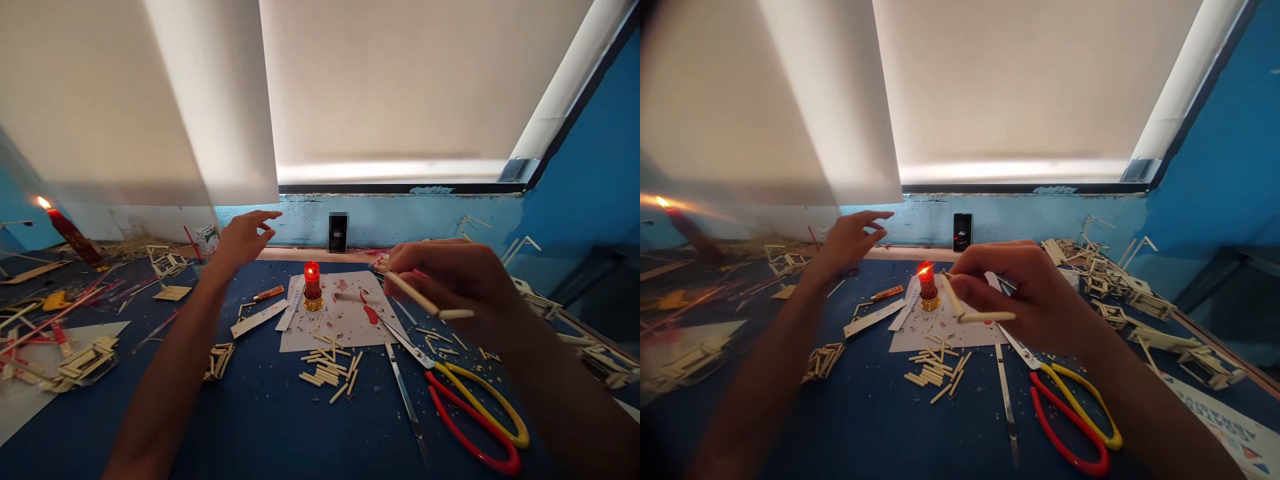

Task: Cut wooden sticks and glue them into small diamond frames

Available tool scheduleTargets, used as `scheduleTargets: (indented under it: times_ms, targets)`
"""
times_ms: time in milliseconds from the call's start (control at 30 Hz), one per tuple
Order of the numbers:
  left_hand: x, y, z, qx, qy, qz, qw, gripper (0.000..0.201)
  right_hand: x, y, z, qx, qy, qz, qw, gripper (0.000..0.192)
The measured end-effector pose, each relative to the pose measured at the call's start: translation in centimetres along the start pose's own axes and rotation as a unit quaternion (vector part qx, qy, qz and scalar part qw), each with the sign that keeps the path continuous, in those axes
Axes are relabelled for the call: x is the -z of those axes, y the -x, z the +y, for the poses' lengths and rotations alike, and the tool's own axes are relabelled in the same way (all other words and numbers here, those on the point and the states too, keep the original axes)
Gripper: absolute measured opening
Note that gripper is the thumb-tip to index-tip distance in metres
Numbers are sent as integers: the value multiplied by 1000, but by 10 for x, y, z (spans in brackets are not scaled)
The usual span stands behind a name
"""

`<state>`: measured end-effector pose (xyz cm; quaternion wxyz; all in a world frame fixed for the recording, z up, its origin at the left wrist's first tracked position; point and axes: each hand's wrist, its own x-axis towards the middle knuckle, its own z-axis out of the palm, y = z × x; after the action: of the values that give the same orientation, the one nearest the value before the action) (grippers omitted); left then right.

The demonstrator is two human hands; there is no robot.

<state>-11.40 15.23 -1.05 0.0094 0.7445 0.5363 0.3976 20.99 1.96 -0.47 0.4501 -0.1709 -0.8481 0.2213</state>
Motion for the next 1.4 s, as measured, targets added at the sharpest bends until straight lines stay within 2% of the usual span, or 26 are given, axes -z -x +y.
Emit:
scheduleTargets:
  times_ms: [67, 133, 200, 267, 300, 333, 367, 433, 600, 800, 867, 967, 1033, 1267, 1400]
  targets:
    - [8, 7, 21, -9, 31, 34, 999, 14, -4, -1, -1, 62, 120, 24, 991, 9]
    - [15, 20, 47, -20, 70, 55, 996, 29, -8, -3, -3, 123, 237, 53, 962, 9]
    - [22, 36, 73, -51, 119, 49, 990, 27, -13, -4, -5, 154, 298, 64, 940, 12]
    - [29, 54, 96, -133, 242, -33, 961, 13, -17, -5, -7, 157, 304, 62, 938, 15]
    - [32, 62, 106, -163, 270, -61, 947, 10, -18, -5, -8, 153, 297, 62, 941, 15]
    - [35, 69, 114, -180, 276, -107, 938, 7, -19, -6, -8, 149, 288, 66, 944, 16]
    - [37, 76, 121, -182, 284, -129, 933, 6, -20, -6, -9, 146, 277, 71, 947, 16]
    - [39, 84, 129, -181, 292, -145, 928, 6, -21, -6, -10, 135, 251, 83, 955, 17]
    - [31, 90, 135, -156, 330, -153, 918, 8, -24, -4, -10, 95, 203, 102, 969, 17]
    - [22, 93, 137, -143, 368, -104, 913, 14, -28, -1, -13, 58, 123, 119, 984, 4]
    - [22, 95, 137, -154, 364, -94, 914, 16, -27, 0, -14, 38, 85, 138, 986, 11]
    - [23, 97, 138, -169, 348, -83, 919, 15, -25, 3, -13, 24, 24, 200, 979, 25]
    - [24, 97, 138, -177, 331, -72, 924, 15, -22, 5, -11, 12, -33, 216, 976, 27]
    - [29, 92, 135, -182, 301, -60, 934, 13, -18, 3, -5, -2, -158, 176, 972, 14]
    - [29, 94, 136, -182, 295, -55, 936, 14, -18, 2, -4, -8, -158, 155, 975, 16]
